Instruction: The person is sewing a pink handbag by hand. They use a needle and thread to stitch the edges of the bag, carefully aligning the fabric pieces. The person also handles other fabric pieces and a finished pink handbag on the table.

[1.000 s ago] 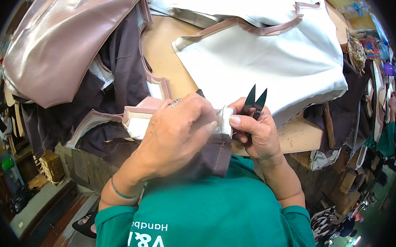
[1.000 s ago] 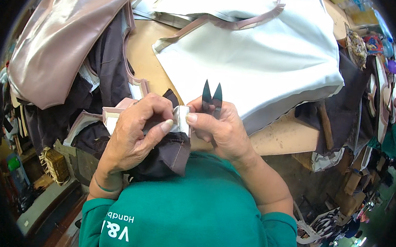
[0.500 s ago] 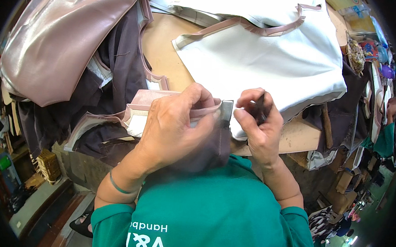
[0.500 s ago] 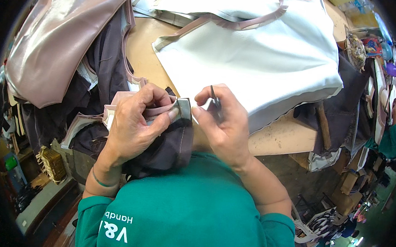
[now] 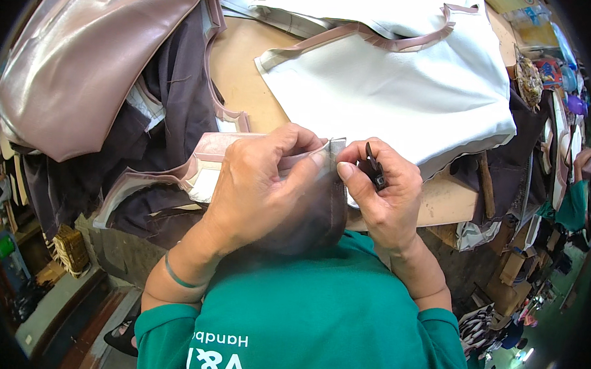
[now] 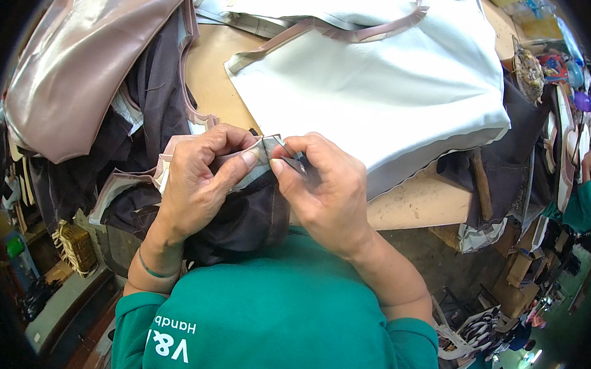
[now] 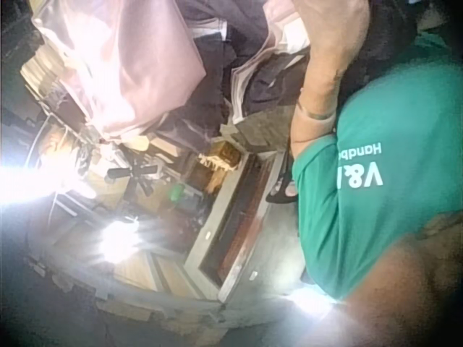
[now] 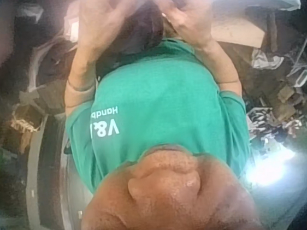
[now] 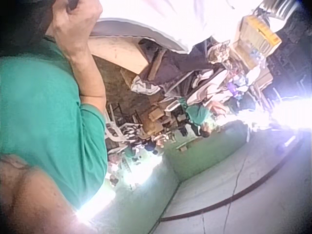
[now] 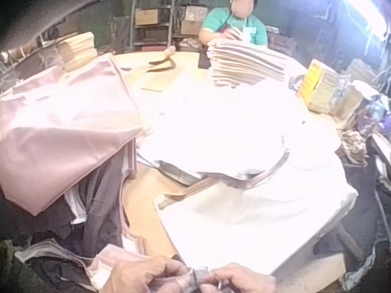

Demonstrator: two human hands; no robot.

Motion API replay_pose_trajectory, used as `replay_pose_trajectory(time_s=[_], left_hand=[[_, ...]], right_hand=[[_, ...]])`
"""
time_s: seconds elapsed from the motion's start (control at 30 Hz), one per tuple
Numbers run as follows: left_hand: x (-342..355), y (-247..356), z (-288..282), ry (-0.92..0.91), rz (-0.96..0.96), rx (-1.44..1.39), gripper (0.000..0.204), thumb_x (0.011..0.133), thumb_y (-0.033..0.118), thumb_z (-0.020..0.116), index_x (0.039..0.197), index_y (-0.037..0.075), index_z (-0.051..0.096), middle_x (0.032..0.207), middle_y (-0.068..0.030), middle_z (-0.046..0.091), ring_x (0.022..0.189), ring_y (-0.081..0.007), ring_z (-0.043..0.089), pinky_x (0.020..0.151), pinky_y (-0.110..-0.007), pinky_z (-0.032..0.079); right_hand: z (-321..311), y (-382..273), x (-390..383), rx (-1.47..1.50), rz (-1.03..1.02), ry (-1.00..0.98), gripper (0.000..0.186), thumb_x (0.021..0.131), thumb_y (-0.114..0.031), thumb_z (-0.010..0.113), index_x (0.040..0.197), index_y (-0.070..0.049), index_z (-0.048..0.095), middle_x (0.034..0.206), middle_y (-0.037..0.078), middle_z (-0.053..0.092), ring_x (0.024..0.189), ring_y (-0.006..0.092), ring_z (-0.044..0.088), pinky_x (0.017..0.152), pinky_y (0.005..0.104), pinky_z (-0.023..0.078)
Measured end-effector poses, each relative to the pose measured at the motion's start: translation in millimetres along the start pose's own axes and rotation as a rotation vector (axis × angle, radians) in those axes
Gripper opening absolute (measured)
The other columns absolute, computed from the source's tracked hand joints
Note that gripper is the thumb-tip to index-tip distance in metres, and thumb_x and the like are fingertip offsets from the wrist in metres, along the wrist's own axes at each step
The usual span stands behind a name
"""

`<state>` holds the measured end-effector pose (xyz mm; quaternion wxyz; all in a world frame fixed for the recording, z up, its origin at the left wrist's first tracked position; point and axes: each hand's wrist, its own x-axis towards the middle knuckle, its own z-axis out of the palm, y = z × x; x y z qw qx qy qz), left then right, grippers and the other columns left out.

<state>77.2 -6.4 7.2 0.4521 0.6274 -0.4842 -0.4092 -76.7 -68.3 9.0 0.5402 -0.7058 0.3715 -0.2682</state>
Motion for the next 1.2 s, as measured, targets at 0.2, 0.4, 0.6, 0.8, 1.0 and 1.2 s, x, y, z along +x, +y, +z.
replay_pose_trajectory(time_s=[0.2,0.4,0.6,0.8,1.0,1.2], left_hand=[[-1,5,-7,-0.046,-0.161,-0.279,0.011,0.078,0.007,0.057,0.083,-0.002,0.055,0.071,-0.0011,0.056,0.064,-0.0035,0.049,0.057,-0.016,0.038],[-4,9,-15,-0.073,-0.001,-0.08,0.018,0.074,0.009,0.062,0.085,-0.004,0.055,0.073,-0.0067,0.058,0.066,-0.0089,0.055,0.061,-0.022,0.044],[-12,13,-14,-0.071,0.124,0.107,0.017,0.068,0.008,0.064,0.081,0.001,0.055,0.064,-0.0102,0.058,0.058,-0.0208,0.058,0.054,-0.027,0.044],[-19,16,-11,-0.081,0.127,0.129,0.019,0.065,0.008,0.067,0.08,0.002,0.056,0.066,-0.0104,0.059,0.058,-0.0234,0.058,0.053,-0.029,0.044],[-27,10,-8,-0.082,0.245,0.123,0.022,0.062,0.003,0.07,0.076,0.004,0.052,0.067,-0.0036,0.054,0.055,-0.0103,0.046,0.051,-0.022,0.035],[-27,14,-7,-0.059,0.347,0.367,0.019,0.06,0.003,0.069,0.075,0.007,0.058,0.068,-0.0037,0.06,0.059,-0.0216,0.058,0.056,-0.03,0.043]], right_hand=[[3,7,-2,0.225,0.011,0.027,0.015,0.076,-0.001,0.056,0.09,0.001,0.052,0.08,0.006,0.055,0.067,0.01,0.05,0.059,0.0224,0.041],[-3,-4,0,0.553,0.223,-0.173,0.013,0.081,-0.007,0.055,0.091,0.0,0.053,0.077,0.001,0.052,0.068,0.0068,0.045,0.061,0.0195,0.038],[-7,-4,3,0.618,0.277,-0.263,0.015,0.084,-0.016,0.055,0.086,0.0,0.056,0.068,-0.002,0.05,0.063,0.0037,0.043,0.056,0.0173,0.035],[-11,3,7,0.823,0.385,-0.408,0.012,0.081,-0.014,0.056,0.081,-0.002,0.058,0.066,-0.003,0.05,0.055,0.0024,0.039,0.047,0.017,0.029],[-17,0,8,0.831,0.448,-0.532,0.011,0.078,-0.012,0.058,0.08,-0.001,0.058,0.066,0.0,0.053,0.055,0.0036,0.042,0.047,0.0181,0.032],[-22,-2,5,0.335,0.069,-0.503,0.013,0.076,-0.012,0.061,0.08,0.0,0.059,0.069,0.004,0.058,0.063,0.0098,0.052,0.056,0.0216,0.042]])
